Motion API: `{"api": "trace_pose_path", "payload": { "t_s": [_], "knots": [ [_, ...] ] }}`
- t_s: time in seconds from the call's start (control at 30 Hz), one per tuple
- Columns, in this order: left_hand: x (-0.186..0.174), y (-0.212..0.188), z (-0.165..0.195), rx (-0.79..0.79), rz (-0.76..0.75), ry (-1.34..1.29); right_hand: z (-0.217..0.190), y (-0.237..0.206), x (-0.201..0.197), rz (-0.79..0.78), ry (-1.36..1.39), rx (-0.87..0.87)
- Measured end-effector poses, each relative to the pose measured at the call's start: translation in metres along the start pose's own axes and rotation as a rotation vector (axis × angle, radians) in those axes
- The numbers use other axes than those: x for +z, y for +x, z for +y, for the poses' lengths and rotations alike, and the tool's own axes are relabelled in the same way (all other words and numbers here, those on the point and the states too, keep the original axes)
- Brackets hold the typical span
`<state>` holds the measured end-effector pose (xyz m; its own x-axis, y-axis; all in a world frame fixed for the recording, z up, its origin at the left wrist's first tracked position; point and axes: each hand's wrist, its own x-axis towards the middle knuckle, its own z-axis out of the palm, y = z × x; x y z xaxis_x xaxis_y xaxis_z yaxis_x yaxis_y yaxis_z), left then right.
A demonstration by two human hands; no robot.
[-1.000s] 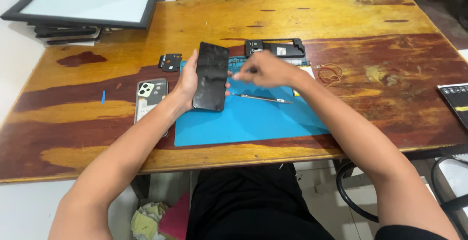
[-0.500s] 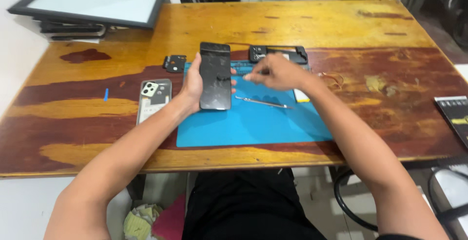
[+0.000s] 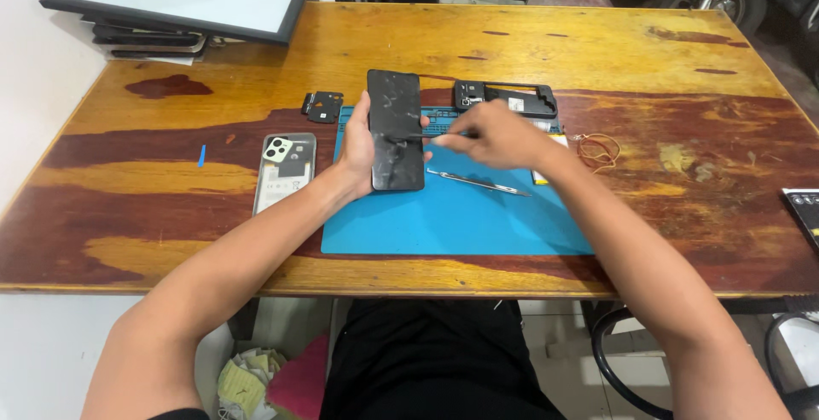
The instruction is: The person repairs a disassembled smartphone on a blue mat, prying at the frame with a metal tool, brushing dust from the internals, and working around the board. They then remove the old battery from the housing and press a new battery into place inside the phone body.
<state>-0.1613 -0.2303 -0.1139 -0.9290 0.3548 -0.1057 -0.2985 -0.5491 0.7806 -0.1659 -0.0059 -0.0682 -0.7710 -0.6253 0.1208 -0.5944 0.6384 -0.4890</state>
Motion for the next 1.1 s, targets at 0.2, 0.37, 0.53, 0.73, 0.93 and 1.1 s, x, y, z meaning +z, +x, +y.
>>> {"api": "trace_pose_path", "payload": {
  "t_s": [0.2,0.37,0.53,0.73,0.93,1.1],
  "knots": [
    [-0.005,0.003,-0.002,0.026,-0.100,-0.081,-0.005,0.001,0.002,-0.109,0.013,-0.009],
    [-0.006,0.006,-0.003,0.034,-0.120,-0.127,0.006,0.005,0.010,-0.076,-0.006,-0.161],
    [-0.006,0.007,-0.006,0.010,-0.075,-0.113,0.017,0.002,0.012,-0.022,0.055,-0.073],
    [-0.006,0.008,-0.008,0.010,-0.037,-0.063,0.030,0.002,0.009,-0.115,0.061,-0.132],
    [-0.006,0.008,-0.009,0.027,0.006,0.018,0.043,0.001,0.001,-0.173,0.028,0.047],
    [-0.005,0.012,-0.012,0.016,0.045,0.021,0.054,0.001,0.001,-0.118,0.088,-0.155]
  ]
}}
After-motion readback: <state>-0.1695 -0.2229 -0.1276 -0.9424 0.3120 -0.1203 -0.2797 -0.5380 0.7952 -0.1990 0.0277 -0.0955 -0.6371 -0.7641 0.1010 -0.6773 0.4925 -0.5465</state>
